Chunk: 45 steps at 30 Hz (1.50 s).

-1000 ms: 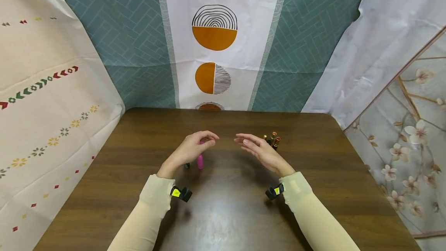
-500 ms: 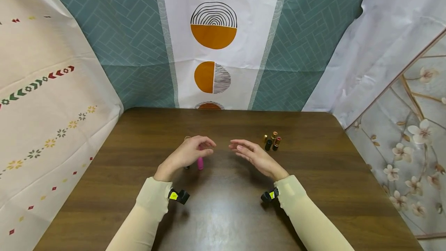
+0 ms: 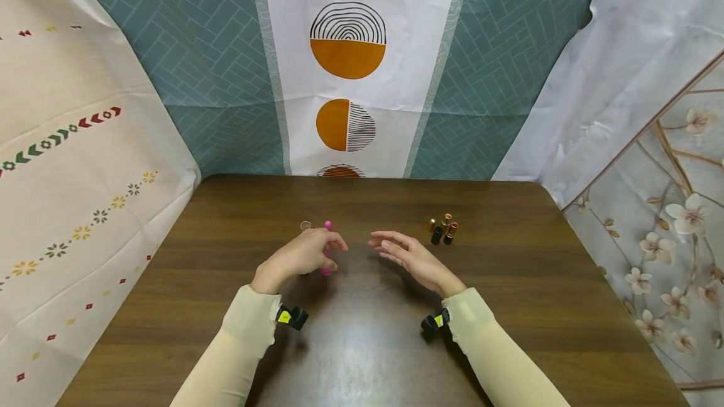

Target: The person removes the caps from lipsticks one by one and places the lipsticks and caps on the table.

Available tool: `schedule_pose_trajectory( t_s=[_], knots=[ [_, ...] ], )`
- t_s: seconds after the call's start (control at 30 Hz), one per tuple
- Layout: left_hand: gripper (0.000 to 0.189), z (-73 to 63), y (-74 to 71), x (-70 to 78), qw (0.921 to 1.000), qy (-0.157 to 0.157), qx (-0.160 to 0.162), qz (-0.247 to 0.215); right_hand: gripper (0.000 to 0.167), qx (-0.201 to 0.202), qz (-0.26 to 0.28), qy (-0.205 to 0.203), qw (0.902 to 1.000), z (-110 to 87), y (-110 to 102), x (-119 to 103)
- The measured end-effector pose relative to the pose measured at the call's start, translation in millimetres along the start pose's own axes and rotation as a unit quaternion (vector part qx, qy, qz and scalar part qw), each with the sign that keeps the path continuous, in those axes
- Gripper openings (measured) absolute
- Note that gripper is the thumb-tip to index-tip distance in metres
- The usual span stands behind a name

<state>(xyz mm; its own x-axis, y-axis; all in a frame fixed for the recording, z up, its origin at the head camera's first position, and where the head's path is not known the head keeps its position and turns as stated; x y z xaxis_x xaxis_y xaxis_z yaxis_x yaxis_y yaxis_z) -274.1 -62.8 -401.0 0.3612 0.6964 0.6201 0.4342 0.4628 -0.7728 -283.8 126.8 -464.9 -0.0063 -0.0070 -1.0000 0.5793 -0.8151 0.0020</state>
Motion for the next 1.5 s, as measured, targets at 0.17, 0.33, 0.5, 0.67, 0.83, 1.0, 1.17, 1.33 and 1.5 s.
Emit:
schedule_pose_trajectory(
  t_s=[0.17,0.33,0.5,0.67,0.83,1.0,1.17,1.33,1.5],
  knots=[
    [0.038,-1.6,5.7,-2.8,0.9994,-0.017,-0.027,0.015,0.048,0.001,-0.008,0.003,1.0,-1.6,-1,0],
    [0.037,-1.3,7.2,-2.2,0.9993,-0.004,-0.022,0.031,0.048,0.002,-0.01,0.003,0.9999,-2.6,-1,1],
    [0.042,0.4,7.8,-0.8,0.9991,0.019,-0.009,0.038,0.048,0.005,-0.006,0.0,1.0,-3.2,-2,3],
    [0.032,3.4,10.4,-3.2,0.9993,0.031,0.005,0.022,0.05,0.001,0.002,-0.001,1.0,-2.4,1,5],
    [0.017,8.1,7.9,-1.9,0.9986,0.042,0.025,0.019,0.05,-0.001,0.028,0.006,0.9996,0.9,3,9],
    [0.016,13.6,3.3,3.0,0.998,0.05,0.035,0.017,0.05,0.001,0.047,0.021,0.9987,2.6,6,13],
    [0.016,22.9,-0.4,9.7,0.9979,0.05,0.038,0.011,0.049,0.001,0.045,0.026,0.9987,4.0,8,14],
    [0.015,31.7,-4.2,17.5,0.9975,0.057,0.042,0.005,0.046,-0.006,0.039,0.03,0.9988,6.9,12,16],
    [0.014,38.9,-6.5,26.1,0.9963,0.069,0.05,-0.001,0.046,-0.015,0.026,0.03,0.9991,9.7,15,15]
  ],
)
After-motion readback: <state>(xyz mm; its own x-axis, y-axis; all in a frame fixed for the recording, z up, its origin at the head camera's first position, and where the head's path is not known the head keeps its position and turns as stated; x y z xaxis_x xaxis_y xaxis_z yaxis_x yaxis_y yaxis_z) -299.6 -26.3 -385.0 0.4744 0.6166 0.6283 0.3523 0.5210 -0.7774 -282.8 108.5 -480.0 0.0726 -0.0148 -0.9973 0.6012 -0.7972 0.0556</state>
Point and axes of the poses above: each hand's wrist, its own z-axis towards the middle knuckle, its own y-axis out of the palm, x = y × z, the point moved 8 cm from there along z, towards the middle knuckle
